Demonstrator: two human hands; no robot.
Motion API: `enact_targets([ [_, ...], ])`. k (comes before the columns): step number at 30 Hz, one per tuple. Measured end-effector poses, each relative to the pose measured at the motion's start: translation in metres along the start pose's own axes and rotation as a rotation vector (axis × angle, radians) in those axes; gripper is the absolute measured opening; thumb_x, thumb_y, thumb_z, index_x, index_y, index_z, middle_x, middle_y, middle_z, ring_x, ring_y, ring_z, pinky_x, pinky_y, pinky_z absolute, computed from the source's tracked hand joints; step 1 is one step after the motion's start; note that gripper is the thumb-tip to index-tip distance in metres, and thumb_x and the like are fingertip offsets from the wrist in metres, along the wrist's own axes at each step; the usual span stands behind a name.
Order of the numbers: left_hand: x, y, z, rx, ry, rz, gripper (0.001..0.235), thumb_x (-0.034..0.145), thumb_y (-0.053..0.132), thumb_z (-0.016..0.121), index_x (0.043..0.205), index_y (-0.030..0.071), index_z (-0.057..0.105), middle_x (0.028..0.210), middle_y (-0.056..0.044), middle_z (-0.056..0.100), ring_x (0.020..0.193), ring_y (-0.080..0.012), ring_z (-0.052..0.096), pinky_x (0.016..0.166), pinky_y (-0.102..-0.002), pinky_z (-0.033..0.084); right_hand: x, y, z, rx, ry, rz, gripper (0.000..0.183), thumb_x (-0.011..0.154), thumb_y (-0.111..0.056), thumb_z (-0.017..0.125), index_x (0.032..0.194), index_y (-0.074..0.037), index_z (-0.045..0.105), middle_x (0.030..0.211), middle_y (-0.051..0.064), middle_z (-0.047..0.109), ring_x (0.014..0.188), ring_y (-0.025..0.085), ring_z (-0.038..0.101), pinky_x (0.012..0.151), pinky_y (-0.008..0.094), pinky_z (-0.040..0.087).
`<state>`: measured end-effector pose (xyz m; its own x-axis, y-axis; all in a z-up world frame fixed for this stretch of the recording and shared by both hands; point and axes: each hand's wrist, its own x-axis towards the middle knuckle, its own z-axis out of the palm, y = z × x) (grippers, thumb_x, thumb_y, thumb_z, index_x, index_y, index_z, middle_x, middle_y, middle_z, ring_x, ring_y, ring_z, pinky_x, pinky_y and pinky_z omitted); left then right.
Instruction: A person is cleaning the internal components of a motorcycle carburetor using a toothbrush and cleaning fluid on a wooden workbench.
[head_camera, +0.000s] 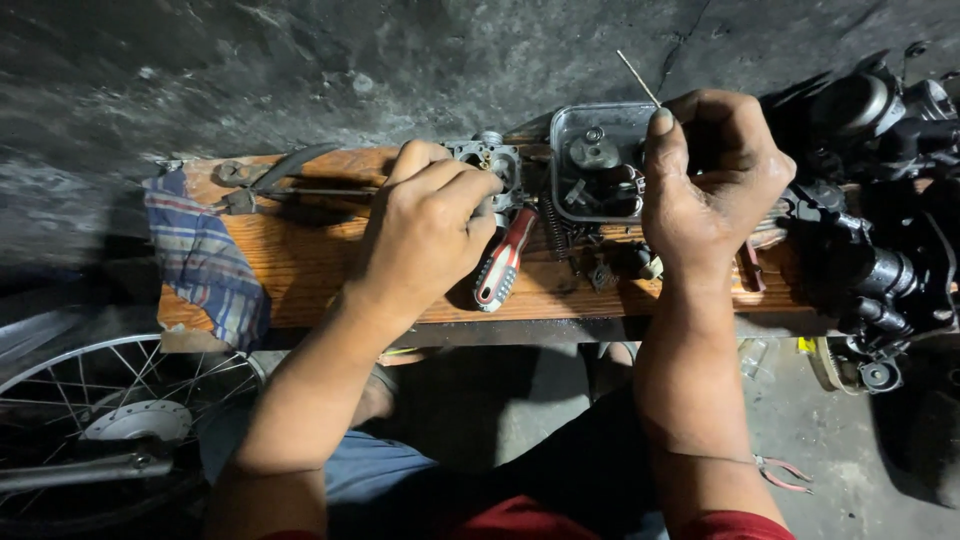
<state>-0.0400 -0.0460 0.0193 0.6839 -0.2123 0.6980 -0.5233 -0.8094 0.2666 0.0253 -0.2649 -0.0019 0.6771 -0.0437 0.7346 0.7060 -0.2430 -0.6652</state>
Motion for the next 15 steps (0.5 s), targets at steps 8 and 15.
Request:
enact_targets([
  [8,0.0016,-0.0043,-0.001,-0.039,-0.03,-0.007,0.02,0.071,-0.008,0.069,0.089,0.001,0.069,0.084,-0.008,0.07,0.085,-0.028,0.057,0.08,-0.037,0.05,0.0005,-0.0026,-0.0001,0.014,-0.012,0.011,0.007,0.105,0.006,0.067,0.105,0.011,0.061,0.083,0.012,0.061,0.069,0.016,0.048,0.066,0.027,0.042],
  [15,0.0004,-0.0023,0.0,-0.02,-0.022,-0.026,0.022,0.072,-0.01,0.068,0.091,0.0,0.07,0.083,-0.008,0.066,0.08,-0.0263,0.055,0.075,-0.036,0.049,0.0006,-0.0023,0.0011,0.035,-0.021,0.017,0.006,0.105,0.007,0.066,0.105,0.011,0.061,0.082,0.012,0.061,0.068,0.015,0.048,0.065,0.026,0.041],
])
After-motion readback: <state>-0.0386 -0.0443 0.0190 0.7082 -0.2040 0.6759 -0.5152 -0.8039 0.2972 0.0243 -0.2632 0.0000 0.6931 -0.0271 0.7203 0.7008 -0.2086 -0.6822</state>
